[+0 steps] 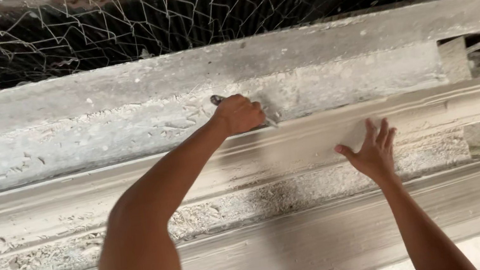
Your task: The person cleans a long white molded molding using a cloth and a brush. They wipe the surface, rinse the cloth at a tap, and then scrub the molding with a brush to remove dust and residue.
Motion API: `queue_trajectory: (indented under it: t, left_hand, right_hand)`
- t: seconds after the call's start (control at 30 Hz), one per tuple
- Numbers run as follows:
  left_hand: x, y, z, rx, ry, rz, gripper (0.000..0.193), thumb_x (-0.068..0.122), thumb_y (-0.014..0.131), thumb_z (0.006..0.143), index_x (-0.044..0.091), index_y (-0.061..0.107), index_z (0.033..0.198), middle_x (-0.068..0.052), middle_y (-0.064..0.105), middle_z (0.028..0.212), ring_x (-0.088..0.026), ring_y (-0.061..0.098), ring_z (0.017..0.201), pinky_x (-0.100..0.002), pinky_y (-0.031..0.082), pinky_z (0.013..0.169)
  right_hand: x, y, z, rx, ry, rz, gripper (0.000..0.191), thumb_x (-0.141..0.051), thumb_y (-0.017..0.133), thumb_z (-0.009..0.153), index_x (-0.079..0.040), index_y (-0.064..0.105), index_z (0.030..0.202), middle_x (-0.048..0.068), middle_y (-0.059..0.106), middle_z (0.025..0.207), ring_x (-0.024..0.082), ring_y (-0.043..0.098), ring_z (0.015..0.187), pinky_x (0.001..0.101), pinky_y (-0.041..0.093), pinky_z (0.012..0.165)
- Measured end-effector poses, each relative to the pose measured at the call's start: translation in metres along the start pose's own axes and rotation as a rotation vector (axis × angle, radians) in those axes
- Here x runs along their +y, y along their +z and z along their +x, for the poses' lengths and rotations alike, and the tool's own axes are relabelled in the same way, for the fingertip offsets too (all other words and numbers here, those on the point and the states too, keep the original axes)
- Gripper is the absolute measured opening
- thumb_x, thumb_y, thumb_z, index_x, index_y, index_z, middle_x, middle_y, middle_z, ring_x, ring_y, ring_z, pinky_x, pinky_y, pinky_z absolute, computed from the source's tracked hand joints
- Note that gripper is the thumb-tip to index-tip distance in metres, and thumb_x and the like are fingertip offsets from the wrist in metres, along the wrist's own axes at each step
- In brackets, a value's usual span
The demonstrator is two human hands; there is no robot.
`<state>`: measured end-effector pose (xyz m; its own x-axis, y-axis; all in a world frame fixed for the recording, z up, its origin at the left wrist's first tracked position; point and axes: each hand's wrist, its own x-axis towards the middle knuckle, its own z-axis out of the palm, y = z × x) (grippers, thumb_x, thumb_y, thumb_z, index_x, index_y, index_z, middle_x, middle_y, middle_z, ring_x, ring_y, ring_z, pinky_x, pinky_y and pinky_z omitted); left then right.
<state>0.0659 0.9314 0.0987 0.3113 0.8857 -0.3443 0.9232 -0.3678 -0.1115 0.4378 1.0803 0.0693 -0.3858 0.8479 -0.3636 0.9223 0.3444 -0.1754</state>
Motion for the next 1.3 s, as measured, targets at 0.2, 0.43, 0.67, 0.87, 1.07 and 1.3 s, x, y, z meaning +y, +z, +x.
queue_trajectory:
  t: [0.2,0.43,0.67,0.87,1.07,1.3]
  left_hand:
    - [-0.025,0.002,-0.127,-0.377,-0.126,-0.189,0.037,0.044,0.048,0.107,0.014,0.065,0.122,-0.011,0.066,0.127,-0.028,0.071,0.105,-0.058,0.056,0.086]
    - [0.024,-0.016,0.062,-0.133,-0.054,-0.248,0.023,0.028,0.06,0.097,0.014,0.071,0.113,-0.01,0.067,0.129,-0.033,0.07,0.107,-0.059,0.065,0.076]
    - [0.039,-0.034,0.109,-0.03,-0.08,-0.285,0.036,0.046,0.04,0.099,0.024,0.059,0.12,-0.011,0.067,0.122,-0.029,0.074,0.098,-0.06,0.054,0.084]
    - [-0.005,0.004,-0.047,-0.265,-0.068,-0.099,0.038,0.028,0.044,0.102,0.015,0.053,0.137,-0.009,0.059,0.13,-0.025,0.073,0.096,-0.038,0.064,0.073]
    - [0.044,-0.043,0.127,-0.209,-0.246,-0.351,0.041,0.037,0.032,0.108,0.012,0.062,0.122,-0.011,0.064,0.134,-0.035,0.068,0.113,-0.053,0.054,0.098]
    - [0.092,-0.116,0.276,-0.007,-0.041,-0.08,0.038,0.038,0.052,0.109,0.01,0.075,0.098,-0.01,0.074,0.107,-0.028,0.073,0.096,-0.042,0.059,0.078]
  right_hand:
    - [-0.008,-0.002,-0.008,0.01,0.028,0.047,0.136,-0.087,0.06,0.06,-0.014,0.014,0.165,0.025,-0.005,0.171,0.053,-0.007,0.155,0.0785,0.03,0.11]
    - [-0.008,0.004,-0.006,0.034,0.032,0.004,0.134,-0.088,0.062,0.065,-0.015,0.013,0.166,0.025,-0.007,0.171,0.05,-0.007,0.155,0.0728,0.022,0.117]
    - [-0.007,0.005,-0.011,0.052,0.006,0.001,0.128,-0.09,0.056,0.067,-0.02,0.012,0.164,0.02,-0.008,0.17,0.046,-0.01,0.155,0.07,0.01,0.121]
    - [-0.016,0.025,-0.015,0.089,-0.081,-0.004,0.123,-0.09,0.046,0.079,-0.012,0.009,0.167,0.027,-0.01,0.17,0.052,-0.008,0.154,0.0763,0.008,0.118]
    - [-0.024,0.022,-0.017,0.01,-0.195,0.027,0.108,-0.073,0.056,0.09,-0.007,0.011,0.163,0.034,-0.008,0.164,0.062,-0.005,0.145,0.0765,0.014,0.111]
    - [0.137,-0.034,0.055,0.218,-0.563,0.476,0.041,-0.024,0.076,0.09,-0.004,0.067,0.125,0.019,0.065,0.132,0.034,0.058,0.125,0.0451,0.044,0.111]
